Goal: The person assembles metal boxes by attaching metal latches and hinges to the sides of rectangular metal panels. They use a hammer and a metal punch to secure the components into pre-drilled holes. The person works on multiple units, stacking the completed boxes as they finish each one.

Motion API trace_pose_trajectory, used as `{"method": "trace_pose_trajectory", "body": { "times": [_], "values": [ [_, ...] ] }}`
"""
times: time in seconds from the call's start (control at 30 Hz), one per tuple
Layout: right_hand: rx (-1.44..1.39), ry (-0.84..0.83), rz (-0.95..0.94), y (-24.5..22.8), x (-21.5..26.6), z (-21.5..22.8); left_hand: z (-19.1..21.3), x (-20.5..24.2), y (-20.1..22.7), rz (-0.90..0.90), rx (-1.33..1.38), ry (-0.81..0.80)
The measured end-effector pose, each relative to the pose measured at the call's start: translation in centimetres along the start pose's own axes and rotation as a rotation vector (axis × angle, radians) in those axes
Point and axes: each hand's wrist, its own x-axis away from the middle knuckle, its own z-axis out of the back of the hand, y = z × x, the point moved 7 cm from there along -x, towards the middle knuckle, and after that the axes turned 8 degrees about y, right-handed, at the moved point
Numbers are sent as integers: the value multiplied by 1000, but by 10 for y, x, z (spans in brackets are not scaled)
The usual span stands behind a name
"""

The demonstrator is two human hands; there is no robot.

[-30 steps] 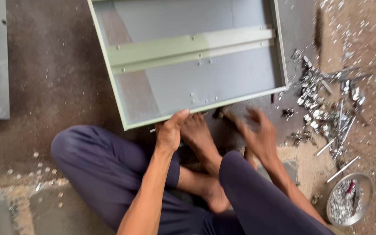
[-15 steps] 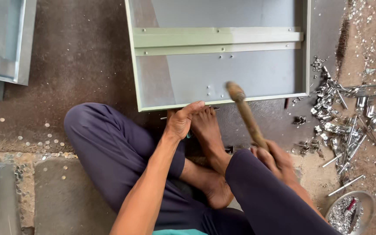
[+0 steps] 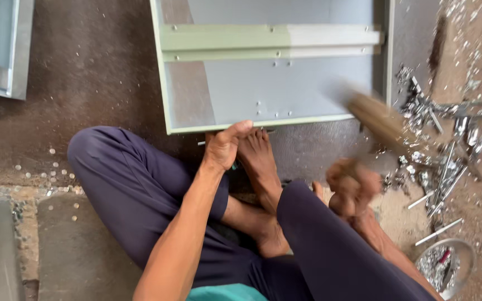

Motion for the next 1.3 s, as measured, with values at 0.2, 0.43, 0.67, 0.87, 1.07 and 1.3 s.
{"method": "trace_pose_trajectory", "body": {
  "times": [0.2,0.43,0.67,0.87,1.07,1.3],
  "values": [
    [41,25,-66,23,1,8,-6,-10,10,1,11,-45],
    [52,42,204,10,19,11,-2,2,5,60,27,-41],
    [442,51,-140,105,66,64,-34,7,35,88,-26,73],
    [657,184,610,32,-8,24,-84,-4,69,106,-86,138],
    [-184,-17,22,-49,-192,-122,-126,-21,87,214,-90,217],
    [8,-194,538,-108,-148,-72,-119,-59,92,332,-125,182]
  ]
}}
